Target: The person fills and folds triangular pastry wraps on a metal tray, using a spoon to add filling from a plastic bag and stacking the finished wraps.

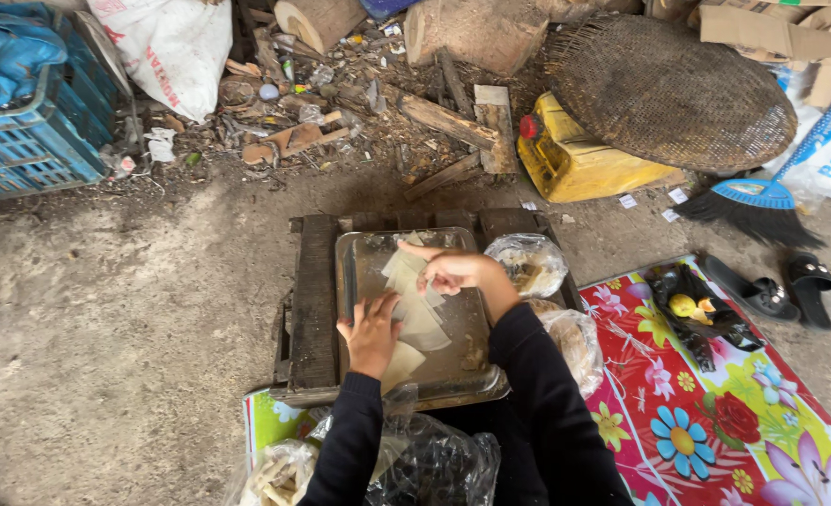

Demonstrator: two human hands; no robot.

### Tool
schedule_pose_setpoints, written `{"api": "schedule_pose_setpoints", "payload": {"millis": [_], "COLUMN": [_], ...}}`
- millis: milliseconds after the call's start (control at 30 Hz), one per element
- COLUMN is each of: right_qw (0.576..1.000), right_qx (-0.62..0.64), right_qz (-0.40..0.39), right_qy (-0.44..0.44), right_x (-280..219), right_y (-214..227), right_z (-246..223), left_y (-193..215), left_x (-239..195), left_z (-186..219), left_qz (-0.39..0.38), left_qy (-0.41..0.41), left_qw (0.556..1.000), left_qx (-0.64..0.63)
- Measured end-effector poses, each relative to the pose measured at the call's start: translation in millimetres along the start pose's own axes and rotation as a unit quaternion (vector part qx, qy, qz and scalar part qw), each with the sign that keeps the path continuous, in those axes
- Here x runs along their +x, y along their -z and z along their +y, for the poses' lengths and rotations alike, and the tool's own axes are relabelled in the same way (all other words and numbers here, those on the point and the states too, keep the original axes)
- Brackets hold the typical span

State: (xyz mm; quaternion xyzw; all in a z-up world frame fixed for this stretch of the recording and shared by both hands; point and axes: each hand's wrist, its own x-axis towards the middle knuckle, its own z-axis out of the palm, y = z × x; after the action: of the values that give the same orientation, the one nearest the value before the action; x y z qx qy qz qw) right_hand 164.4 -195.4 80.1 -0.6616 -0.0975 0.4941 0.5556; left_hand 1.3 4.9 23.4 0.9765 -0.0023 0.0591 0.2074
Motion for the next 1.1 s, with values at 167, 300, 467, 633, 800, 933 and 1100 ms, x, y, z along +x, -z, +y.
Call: {"api": "schedule_pose_setpoints", "payload": {"millis": [167,300,467,633,800,933,1100], "right_qw": [0.999,0.985,0.971,0.967,0.746,0.665,0.670], "right_qx": [0.037,-0.074,-0.083,-0.025,-0.434,-0.384,-0.412], "right_qz": [-0.008,0.119,0.215,0.239,0.498,0.638,0.615], "right_qy": [-0.038,-0.101,-0.060,0.085,0.084,0.059,-0.046], "right_x": [22,48,53,10,-101,-213,-248], "right_y": [3,6,9,9,-37,-78,-115], "right_z": [7,5,-2,-5,31,87,153], "left_y": [-3,-9,-10,-6,-8,-13,-12], "left_x": [3,1,-1,-2,-11,-18,-31], "left_z": [0,-4,-3,0,-3,-3,-8], "left_qz": [0.010,0.013,0.014,0.016,0.087,0.165,0.132], "left_qy": [-0.012,-0.009,-0.012,-0.004,-0.037,-0.055,-0.055], "left_qw": [1.000,0.999,1.000,1.000,0.995,0.984,0.990], "left_qx": [0.019,0.029,0.023,-0.003,-0.041,-0.034,-0.006]}}
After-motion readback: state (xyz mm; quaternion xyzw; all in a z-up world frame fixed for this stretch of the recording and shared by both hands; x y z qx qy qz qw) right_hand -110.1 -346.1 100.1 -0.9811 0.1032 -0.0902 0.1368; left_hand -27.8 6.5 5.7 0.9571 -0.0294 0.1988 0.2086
